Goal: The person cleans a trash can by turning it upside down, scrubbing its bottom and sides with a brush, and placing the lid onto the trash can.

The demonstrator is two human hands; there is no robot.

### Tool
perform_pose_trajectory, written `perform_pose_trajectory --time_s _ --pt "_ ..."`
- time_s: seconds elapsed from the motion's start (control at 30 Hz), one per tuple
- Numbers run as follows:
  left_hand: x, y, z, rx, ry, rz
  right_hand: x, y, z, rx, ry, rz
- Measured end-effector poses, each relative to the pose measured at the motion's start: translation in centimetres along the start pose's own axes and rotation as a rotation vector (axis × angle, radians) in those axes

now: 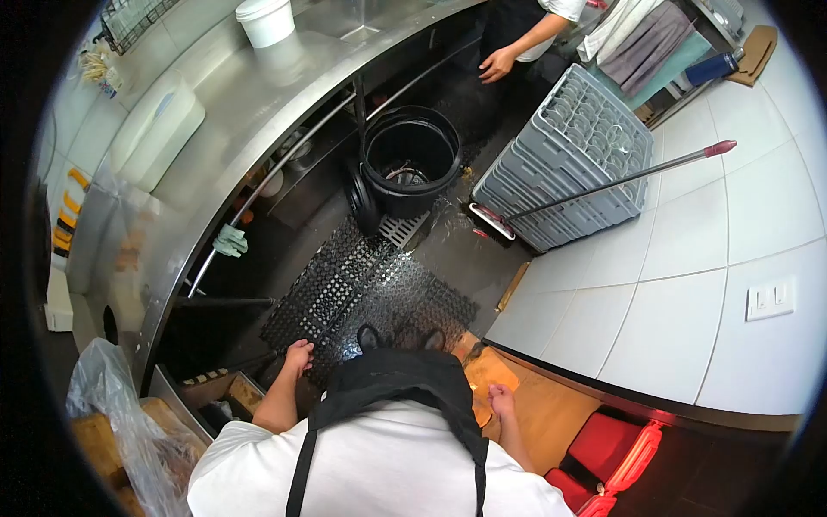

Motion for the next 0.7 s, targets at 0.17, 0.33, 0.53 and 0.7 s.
perform_pose_trajectory --time_s 0.17,0.33,0.53,0.7 --pt "-0.4 0.2 -0.7 0.031 -0.011 0.006 1.9 -4.2 1.8 0.078 -0.003 -0.009" --pt "-0.8 1.5 -0.8 0.068 -0.004 0.03 1.1 -3.9 2.0 0.092 -0.024 0.001" --pt "-0.7 3.1 -1.0 0.032 0.011 0.043 -0.6 -1.6 1.9 0.07 -0.019 0.002" --pt "-0.9 3.8 -1.0 0.033 0.012 0.049 -0.3 -2.1 2.3 0.04 -0.013 0.034"
Point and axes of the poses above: each hand's wrist, its own x-axis towards the middle knuckle, its own z-axis out of the back of the hand, y = z × x, the point moved 7 cm from there along x, towards the middle knuckle, and after that the axes turned 7 degrees about x, right-handed, at the moved point
